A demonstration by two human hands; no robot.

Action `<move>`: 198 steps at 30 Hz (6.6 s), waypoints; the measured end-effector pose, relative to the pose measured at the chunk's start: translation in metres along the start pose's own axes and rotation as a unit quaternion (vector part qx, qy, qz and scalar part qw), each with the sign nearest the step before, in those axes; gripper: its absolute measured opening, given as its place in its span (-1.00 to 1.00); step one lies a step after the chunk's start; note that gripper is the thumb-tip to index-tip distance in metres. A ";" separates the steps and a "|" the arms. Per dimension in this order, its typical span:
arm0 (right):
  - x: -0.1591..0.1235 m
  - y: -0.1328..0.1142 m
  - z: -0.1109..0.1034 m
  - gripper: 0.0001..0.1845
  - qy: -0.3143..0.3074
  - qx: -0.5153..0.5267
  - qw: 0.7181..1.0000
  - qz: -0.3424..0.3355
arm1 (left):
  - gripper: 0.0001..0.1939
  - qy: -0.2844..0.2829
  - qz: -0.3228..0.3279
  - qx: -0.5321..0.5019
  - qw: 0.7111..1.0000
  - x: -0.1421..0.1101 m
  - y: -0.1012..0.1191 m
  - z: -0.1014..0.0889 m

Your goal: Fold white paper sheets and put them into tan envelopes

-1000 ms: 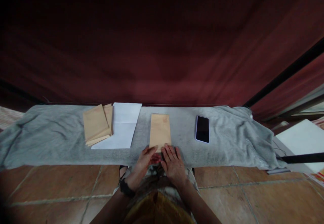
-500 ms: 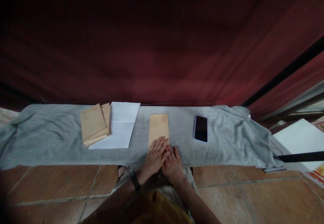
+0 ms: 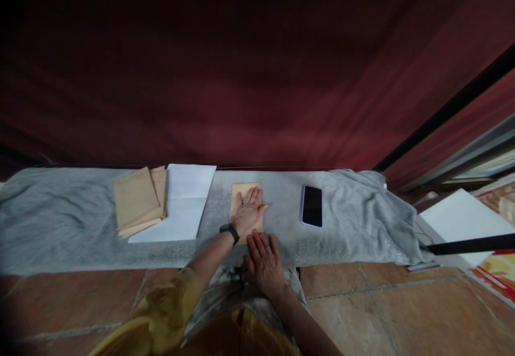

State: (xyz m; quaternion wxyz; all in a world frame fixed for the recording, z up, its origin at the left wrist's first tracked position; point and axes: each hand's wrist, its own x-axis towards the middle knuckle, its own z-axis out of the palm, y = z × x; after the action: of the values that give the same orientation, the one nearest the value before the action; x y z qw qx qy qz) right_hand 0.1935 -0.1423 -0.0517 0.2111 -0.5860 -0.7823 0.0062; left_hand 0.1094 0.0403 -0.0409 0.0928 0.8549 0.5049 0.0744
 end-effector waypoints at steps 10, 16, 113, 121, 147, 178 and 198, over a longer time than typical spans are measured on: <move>-0.002 0.004 0.005 -0.38 0.000 -0.035 0.999 -0.017 | -0.32 -0.041 0.008 0.016 0.999 0.007 -0.008 -0.009; -0.002 0.002 0.007 -0.41 0.006 -0.031 0.999 -0.012 | -0.33 -0.035 0.070 0.018 0.997 -0.037 -0.018 -0.002; -0.015 0.010 0.003 -0.49 0.032 -0.016 0.999 -0.004 | -0.45 0.040 0.099 0.046 0.993 -0.139 -0.016 0.000; -0.018 0.013 0.002 -0.47 0.040 -0.017 0.999 -0.002 | -0.38 0.104 0.035 0.062 0.992 -0.157 -0.017 0.003; -0.029 0.012 0.004 -0.40 0.017 -0.045 0.999 -0.023 | -0.32 0.068 0.125 0.068 0.988 -0.178 -0.006 0.008; -0.030 0.002 0.002 -0.20 -0.025 -0.027 0.999 -0.032 | -0.20 0.008 0.122 0.056 0.991 -0.178 -0.001 0.008; -0.030 0.006 0.003 -0.18 -0.022 -0.040 0.999 0.007 | -0.40 0.105 -0.024 0.002 0.994 -0.194 -0.021 -0.001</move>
State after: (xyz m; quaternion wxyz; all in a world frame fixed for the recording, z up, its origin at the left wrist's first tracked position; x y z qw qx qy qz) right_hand 0.2052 -0.1670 -0.0653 0.1705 -0.5994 -0.7820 -0.0106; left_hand -0.0015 -0.1200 -0.0515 0.0391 0.8305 0.5320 0.1604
